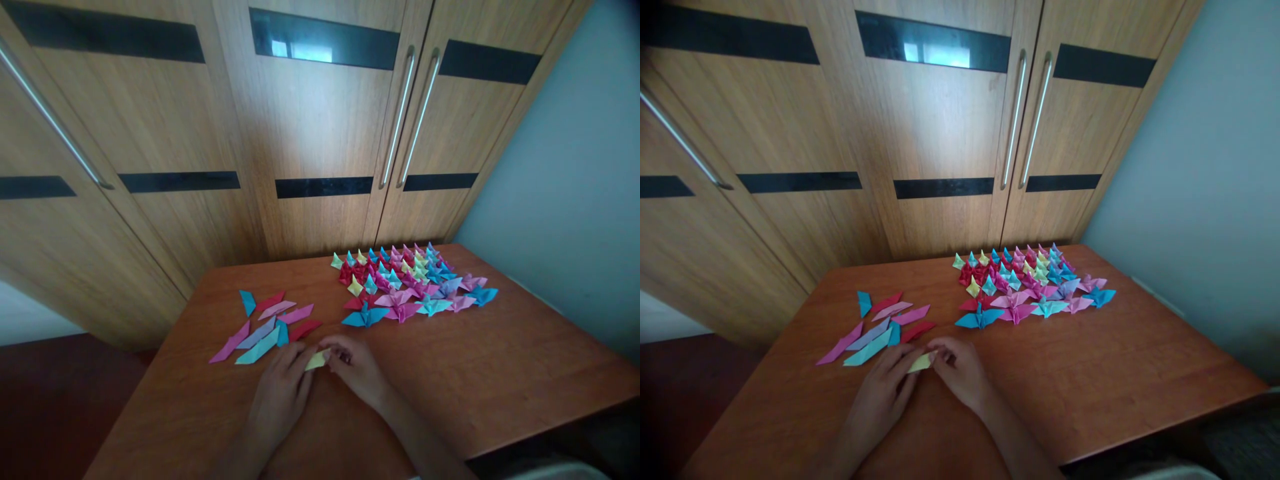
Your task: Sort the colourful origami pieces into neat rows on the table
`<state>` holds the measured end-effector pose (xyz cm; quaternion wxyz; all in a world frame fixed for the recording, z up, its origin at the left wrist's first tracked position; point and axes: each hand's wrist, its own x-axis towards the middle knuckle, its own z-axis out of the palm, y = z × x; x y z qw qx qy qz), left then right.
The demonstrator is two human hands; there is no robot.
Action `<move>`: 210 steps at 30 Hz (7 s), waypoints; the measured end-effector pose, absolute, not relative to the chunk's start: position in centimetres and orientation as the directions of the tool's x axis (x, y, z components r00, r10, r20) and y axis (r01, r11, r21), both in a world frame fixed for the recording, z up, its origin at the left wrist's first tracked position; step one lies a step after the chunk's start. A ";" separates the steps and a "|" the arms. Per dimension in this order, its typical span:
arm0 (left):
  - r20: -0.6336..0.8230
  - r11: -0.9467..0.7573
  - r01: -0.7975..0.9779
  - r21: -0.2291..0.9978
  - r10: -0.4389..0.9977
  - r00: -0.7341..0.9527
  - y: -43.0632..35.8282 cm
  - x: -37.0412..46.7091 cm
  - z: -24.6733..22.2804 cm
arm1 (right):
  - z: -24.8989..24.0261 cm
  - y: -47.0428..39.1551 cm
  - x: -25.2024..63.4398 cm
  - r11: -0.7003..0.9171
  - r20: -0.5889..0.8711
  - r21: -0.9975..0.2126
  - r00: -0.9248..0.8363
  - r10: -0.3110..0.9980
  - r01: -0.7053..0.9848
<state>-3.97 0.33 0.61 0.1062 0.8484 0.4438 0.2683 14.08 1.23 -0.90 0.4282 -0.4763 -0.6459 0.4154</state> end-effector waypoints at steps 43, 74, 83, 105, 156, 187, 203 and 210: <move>-0.111 0.006 0.327 0.945 0.947 0.302 0.9 -3.9 1.0 | 0.4 0.3 13.8 0.133 0.103 -0.972 -0.155 0.983 0.192; -0.081 0.005 0.279 0.960 0.961 0.263 0.7 -4.2 0.9 | -1.9 -0.9 16.8 0.015 0.018 -0.975 0.014 1.000 0.223; -0.055 -0.021 0.276 0.961 0.963 0.266 0.5 -4.2 1.2 | -2.8 -1.5 23.6 -0.014 0.039 -0.927 0.133 0.990 0.374; -0.043 -0.048 0.298 0.953 0.955 0.292 0.6 -4.3 0.6 | -2.8 -4.4 22.6 0.101 0.426 -0.250 0.016 0.905 0.963; 0.388 -0.282 0.950 0.130 0.897 0.213 2.3 -11.5 1.0 | -2.3 -3.3 21.4 0.199 0.417 -0.207 -0.098 0.904 0.958; 0.267 -0.359 0.416 0.836 0.927 0.263 -3.6 -1.3 1.4 | -0.7 -4.1 13.3 0.015 0.026 -0.979 0.053 0.998 0.202; -0.057 -0.018 0.326 0.945 0.974 0.219 -3.6 -1.7 1.1 | -0.4 -4.7 13.9 -0.019 -0.019 -0.999 -0.002 1.000 -0.030; -0.101 0.050 0.312 0.949 0.984 0.150 -3.7 -1.9 1.7 | -0.1 -4.7 14.0 -0.014 -0.011 -0.998 0.051 0.999 0.055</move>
